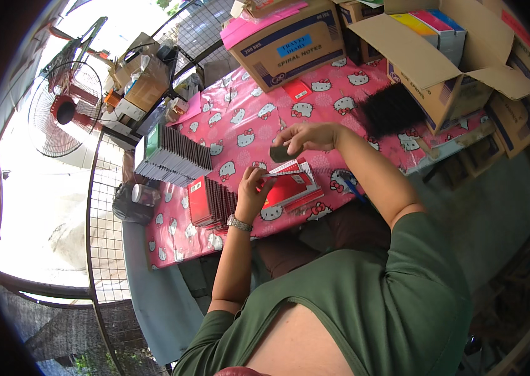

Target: The person organizes a stack of notebooks, placing a metal spring onto the side of a notebook cover and then setting it onto a stack.

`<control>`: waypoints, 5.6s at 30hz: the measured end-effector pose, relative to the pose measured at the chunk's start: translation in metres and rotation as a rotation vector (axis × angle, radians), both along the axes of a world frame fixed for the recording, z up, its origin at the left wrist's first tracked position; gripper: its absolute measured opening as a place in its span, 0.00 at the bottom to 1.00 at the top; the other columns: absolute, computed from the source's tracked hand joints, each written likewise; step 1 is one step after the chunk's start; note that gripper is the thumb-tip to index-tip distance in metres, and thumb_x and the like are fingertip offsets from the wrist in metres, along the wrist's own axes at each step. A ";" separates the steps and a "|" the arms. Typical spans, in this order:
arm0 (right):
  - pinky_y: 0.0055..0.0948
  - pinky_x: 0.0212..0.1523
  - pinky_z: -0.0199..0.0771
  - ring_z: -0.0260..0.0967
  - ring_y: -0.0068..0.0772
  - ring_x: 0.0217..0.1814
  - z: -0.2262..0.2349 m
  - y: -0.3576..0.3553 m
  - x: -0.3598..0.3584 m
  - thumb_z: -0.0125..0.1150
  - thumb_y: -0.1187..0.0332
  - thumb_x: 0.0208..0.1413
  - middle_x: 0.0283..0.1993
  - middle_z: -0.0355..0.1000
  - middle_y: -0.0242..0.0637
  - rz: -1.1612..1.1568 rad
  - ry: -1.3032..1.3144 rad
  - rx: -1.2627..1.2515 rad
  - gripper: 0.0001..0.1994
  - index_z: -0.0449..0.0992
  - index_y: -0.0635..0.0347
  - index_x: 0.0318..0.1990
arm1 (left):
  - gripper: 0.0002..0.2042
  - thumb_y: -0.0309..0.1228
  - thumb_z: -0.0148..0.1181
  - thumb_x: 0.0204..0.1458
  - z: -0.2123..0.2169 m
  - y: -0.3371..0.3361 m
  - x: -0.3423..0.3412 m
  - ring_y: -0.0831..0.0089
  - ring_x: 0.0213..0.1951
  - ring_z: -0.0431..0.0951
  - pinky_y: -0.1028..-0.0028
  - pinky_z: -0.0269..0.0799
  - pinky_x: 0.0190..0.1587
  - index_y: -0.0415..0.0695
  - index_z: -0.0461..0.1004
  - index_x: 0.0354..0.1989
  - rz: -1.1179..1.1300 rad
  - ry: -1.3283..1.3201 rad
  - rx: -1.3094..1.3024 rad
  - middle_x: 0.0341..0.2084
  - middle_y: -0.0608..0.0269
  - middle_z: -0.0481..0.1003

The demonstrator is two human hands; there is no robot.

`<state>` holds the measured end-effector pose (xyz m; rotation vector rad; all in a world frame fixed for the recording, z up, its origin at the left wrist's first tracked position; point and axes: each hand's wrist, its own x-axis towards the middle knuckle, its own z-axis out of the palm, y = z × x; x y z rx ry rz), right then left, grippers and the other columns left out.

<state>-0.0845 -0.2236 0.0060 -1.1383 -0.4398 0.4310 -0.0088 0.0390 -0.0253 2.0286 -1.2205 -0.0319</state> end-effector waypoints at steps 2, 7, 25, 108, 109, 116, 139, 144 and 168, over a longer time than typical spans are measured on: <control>0.30 0.57 0.68 0.69 0.28 0.56 -0.008 -0.005 0.008 0.70 0.70 0.44 0.55 0.73 0.39 0.032 0.016 -0.061 0.23 0.77 0.61 0.51 | 0.12 0.30 0.68 0.50 0.005 -0.005 0.002 0.65 0.29 0.74 0.67 0.73 0.32 0.41 0.76 0.39 -0.021 0.018 0.022 0.31 0.57 0.71; 0.30 0.57 0.68 0.70 0.29 0.57 -0.014 -0.003 0.010 0.70 0.70 0.44 0.55 0.73 0.39 -0.104 0.114 -0.097 0.23 0.76 0.62 0.51 | 0.12 0.30 0.69 0.49 0.009 -0.004 0.004 0.65 0.28 0.75 0.68 0.73 0.32 0.40 0.76 0.40 -0.056 0.069 0.047 0.30 0.58 0.72; 0.36 0.56 0.69 0.71 0.42 0.56 -0.064 -0.033 0.017 0.72 0.60 0.43 0.56 0.73 0.43 -0.638 -0.121 -1.276 0.25 0.78 0.60 0.50 | 0.11 0.26 0.67 0.52 0.010 -0.006 0.008 0.78 0.30 0.78 0.76 0.75 0.33 0.36 0.75 0.41 0.030 0.058 0.060 0.29 0.61 0.76; 0.37 0.44 0.77 0.79 0.43 0.40 -0.097 0.016 -0.050 0.70 0.67 0.43 0.37 0.79 0.47 -0.634 -0.170 -0.920 0.24 0.74 0.58 0.51 | 0.25 0.38 0.62 0.51 -0.033 -0.072 0.103 0.67 0.47 0.78 0.71 0.72 0.53 0.34 0.71 0.55 -0.123 0.898 0.698 0.48 0.53 0.77; 0.37 0.44 0.77 0.79 0.44 0.40 -0.100 0.015 -0.049 0.70 0.68 0.43 0.37 0.79 0.47 -0.674 -0.197 -0.912 0.24 0.74 0.58 0.51 | 0.25 0.37 0.62 0.52 -0.033 -0.075 0.104 0.67 0.47 0.78 0.70 0.73 0.53 0.34 0.72 0.54 -0.129 0.911 0.673 0.48 0.53 0.77; 0.40 0.39 0.76 0.79 0.46 0.36 -0.083 0.032 -0.057 0.65 0.70 0.48 0.33 0.79 0.46 -0.643 -0.029 -0.948 0.25 0.68 0.59 0.56 | 0.24 0.34 0.61 0.52 -0.028 -0.067 0.093 0.66 0.44 0.80 0.69 0.77 0.49 0.34 0.70 0.55 -0.095 1.130 0.585 0.47 0.53 0.77; 0.45 0.68 0.57 0.51 0.47 0.72 -0.093 0.102 -0.037 0.72 0.52 0.50 0.70 0.50 0.56 -1.009 0.452 -0.067 0.47 0.47 0.63 0.68 | 0.16 0.37 0.57 0.57 -0.060 -0.022 0.032 0.57 0.50 0.77 0.55 0.73 0.56 0.42 0.71 0.49 0.267 1.506 -0.522 0.47 0.54 0.77; 0.42 0.64 0.63 0.57 0.42 0.68 -0.097 0.105 -0.035 0.69 0.56 0.52 0.62 0.61 0.54 -1.233 0.113 -0.460 0.41 0.51 0.59 0.67 | 0.16 0.36 0.55 0.56 -0.030 -0.022 -0.021 0.60 0.51 0.77 0.58 0.72 0.56 0.42 0.70 0.51 0.170 1.631 -0.821 0.47 0.57 0.77; 0.41 0.47 0.77 0.74 0.45 0.49 -0.115 -0.109 -0.053 0.66 0.56 0.53 0.46 0.75 0.43 -1.451 0.141 -1.789 0.20 0.75 0.59 0.48 | 0.13 0.27 0.61 0.45 0.001 -0.020 -0.039 0.62 0.36 0.80 0.63 0.78 0.34 0.50 0.74 0.42 -0.203 -0.419 0.282 0.34 0.64 0.77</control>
